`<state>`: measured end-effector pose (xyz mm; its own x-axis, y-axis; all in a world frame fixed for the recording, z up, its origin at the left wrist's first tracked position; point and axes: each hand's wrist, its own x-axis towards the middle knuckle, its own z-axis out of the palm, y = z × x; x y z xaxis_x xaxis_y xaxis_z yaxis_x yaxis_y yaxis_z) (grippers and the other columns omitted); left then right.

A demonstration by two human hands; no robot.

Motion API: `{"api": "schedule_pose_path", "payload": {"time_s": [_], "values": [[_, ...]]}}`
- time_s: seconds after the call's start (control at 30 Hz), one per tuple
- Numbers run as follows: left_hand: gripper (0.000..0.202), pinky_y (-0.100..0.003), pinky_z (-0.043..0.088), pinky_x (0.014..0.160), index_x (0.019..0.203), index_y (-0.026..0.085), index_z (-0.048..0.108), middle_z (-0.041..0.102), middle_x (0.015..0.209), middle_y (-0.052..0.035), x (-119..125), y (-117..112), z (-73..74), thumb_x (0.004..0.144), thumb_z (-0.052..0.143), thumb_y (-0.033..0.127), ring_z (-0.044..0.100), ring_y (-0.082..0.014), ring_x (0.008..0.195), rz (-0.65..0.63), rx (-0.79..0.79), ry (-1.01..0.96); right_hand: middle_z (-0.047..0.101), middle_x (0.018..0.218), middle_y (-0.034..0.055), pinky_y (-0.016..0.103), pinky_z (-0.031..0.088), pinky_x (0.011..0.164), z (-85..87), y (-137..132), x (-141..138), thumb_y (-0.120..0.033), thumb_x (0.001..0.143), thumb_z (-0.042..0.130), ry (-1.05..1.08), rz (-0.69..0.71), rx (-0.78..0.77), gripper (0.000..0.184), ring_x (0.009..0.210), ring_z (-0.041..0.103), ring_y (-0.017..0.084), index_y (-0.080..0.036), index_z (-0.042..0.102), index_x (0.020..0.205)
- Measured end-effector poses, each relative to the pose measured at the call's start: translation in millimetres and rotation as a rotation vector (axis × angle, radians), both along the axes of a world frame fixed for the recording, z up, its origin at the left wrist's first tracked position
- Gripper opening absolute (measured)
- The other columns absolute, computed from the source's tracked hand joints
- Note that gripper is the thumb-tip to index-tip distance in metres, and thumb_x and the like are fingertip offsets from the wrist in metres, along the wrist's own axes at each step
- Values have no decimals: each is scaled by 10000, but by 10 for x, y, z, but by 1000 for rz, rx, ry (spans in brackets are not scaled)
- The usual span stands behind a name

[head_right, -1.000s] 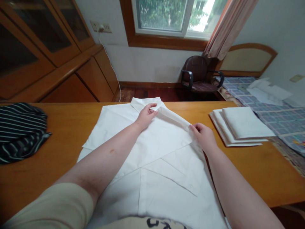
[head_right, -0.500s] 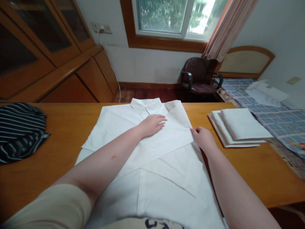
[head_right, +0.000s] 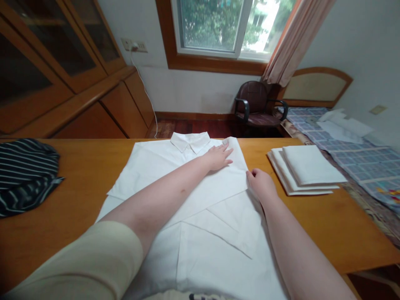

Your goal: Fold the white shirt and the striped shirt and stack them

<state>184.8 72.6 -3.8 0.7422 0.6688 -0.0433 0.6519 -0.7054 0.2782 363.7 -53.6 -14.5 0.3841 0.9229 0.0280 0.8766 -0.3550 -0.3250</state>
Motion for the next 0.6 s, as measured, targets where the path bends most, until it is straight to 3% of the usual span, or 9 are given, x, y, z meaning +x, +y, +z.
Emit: {"api": "schedule_pose_path", "payload": {"time_s": [0.13, 0.23, 0.33, 0.43, 0.6], "values": [[673, -561, 159, 1107, 1477, 202, 230, 147, 1559, -141, 75, 3, -184, 897, 393, 503, 194, -327, 1409, 29, -27, 4, 605, 611, 60, 269, 299, 517, 12, 3, 31, -486, 822, 445, 30, -12, -50, 379, 563, 493, 171, -189, 613, 657], [709, -517, 150, 1126, 1492, 175, 165, 144, 1562, -138, 33, 26, -229, 902, 367, 511, 191, -302, 1413, 32, -28, -15, 601, 617, 57, 264, 297, 521, 20, 6, 40, -452, 828, 438, 58, -8, -58, 372, 583, 494, 163, -175, 608, 647], [684, -427, 216, 1120, 1480, 128, 190, 236, 1536, -153, -81, 111, -162, 917, 340, 488, 270, -270, 1389, 66, -48, -52, 591, 606, 45, 264, 290, 520, 28, -5, 38, -440, 828, 437, 81, -11, -61, 364, 585, 491, 159, -177, 595, 633], [606, -358, 261, 1097, 1418, 104, 335, 340, 1488, -164, -290, 158, -46, 929, 332, 462, 333, -252, 1359, 88, -57, -53, 563, 559, 28, 267, 296, 524, 22, -31, 57, -471, 832, 428, 139, -18, -56, 388, 579, 496, 163, -186, 578, 616], [572, -307, 205, 1123, 1405, 131, 383, 328, 1505, -120, -940, -86, 115, 933, 341, 451, 310, -210, 1371, -15, -94, -87, 622, 645, 42, 268, 358, 565, -33, 33, 169, -550, 816, 461, 300, -55, -2, 425, 628, 546, 178, -173, 630, 715]]}}
